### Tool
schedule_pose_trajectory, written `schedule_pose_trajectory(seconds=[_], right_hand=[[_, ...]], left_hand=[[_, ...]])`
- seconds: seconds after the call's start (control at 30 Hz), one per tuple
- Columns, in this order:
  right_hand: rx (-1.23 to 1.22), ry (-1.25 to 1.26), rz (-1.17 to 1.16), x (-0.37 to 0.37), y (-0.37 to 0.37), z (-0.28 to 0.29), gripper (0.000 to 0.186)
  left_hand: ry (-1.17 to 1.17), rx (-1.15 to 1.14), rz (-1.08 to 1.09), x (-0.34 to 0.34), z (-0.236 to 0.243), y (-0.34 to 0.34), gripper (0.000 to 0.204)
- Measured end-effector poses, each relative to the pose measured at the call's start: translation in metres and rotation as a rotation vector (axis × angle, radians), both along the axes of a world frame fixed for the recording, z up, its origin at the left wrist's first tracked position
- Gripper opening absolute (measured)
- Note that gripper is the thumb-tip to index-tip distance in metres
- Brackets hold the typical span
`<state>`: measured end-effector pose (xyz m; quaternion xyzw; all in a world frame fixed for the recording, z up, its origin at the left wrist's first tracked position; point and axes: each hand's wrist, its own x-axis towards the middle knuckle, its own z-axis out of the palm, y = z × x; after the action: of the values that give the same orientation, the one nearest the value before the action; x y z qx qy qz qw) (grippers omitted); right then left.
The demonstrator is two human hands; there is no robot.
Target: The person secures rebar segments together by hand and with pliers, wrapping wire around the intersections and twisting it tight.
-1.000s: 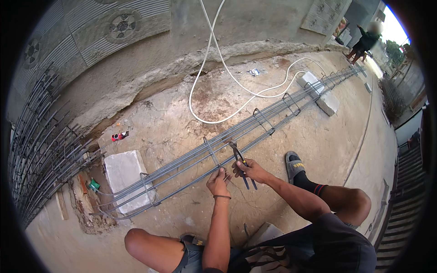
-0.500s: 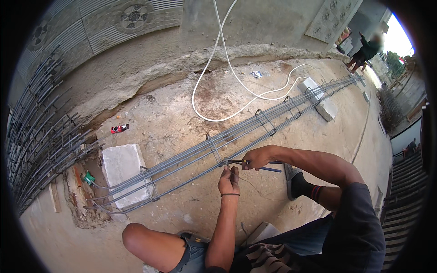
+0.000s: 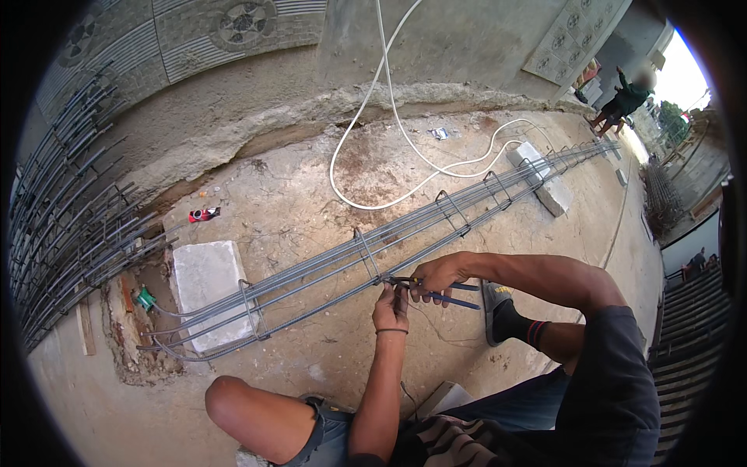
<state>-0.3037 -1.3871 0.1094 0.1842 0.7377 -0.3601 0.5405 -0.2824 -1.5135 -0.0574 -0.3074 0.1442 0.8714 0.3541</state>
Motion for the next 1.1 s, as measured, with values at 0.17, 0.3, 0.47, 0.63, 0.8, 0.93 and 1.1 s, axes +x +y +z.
schedule_pose_trajectory(seconds=[0.17, 0.3, 0.47, 0.63, 0.8, 0.93, 1.1], right_hand=[[0.289, 0.262, 0.287, 0.004, -0.028, 0.005, 0.022], [0.513, 0.909, 0.911, 0.043, -0.013, -0.019, 0.025], [0.952, 0.916, 0.895, 0.058, -0.038, -0.032, 0.034], [0.658, 0.869, 0.627, 0.053, -0.034, 0.014, 0.064], [0.672, 0.817, 0.683, 0.04, -0.044, 0.023, 0.089], [0.535, 0.662, 0.348, 0.042, 0.001, 0.037, 0.097], [-0.531, -0.23, -0.533, 0.071, 0.03, -0.019, 0.057]], left_hand=[[0.032, 0.005, 0.026, 0.003, 0.01, -0.006, 0.019], [0.052, 0.038, 0.14, 0.017, 0.067, 0.012, 0.027], [0.023, 0.256, 0.015, -0.009, 0.04, 0.035, 0.025], [-0.032, 0.16, 0.048, -0.008, 0.033, 0.049, 0.02], [-0.034, 0.06, 0.018, -0.017, 0.009, 0.049, 0.021], [-0.088, 0.017, 0.021, -0.009, 0.049, 0.046, 0.022], [-0.087, 0.071, 0.05, -0.005, 0.043, 0.041, 0.028]])
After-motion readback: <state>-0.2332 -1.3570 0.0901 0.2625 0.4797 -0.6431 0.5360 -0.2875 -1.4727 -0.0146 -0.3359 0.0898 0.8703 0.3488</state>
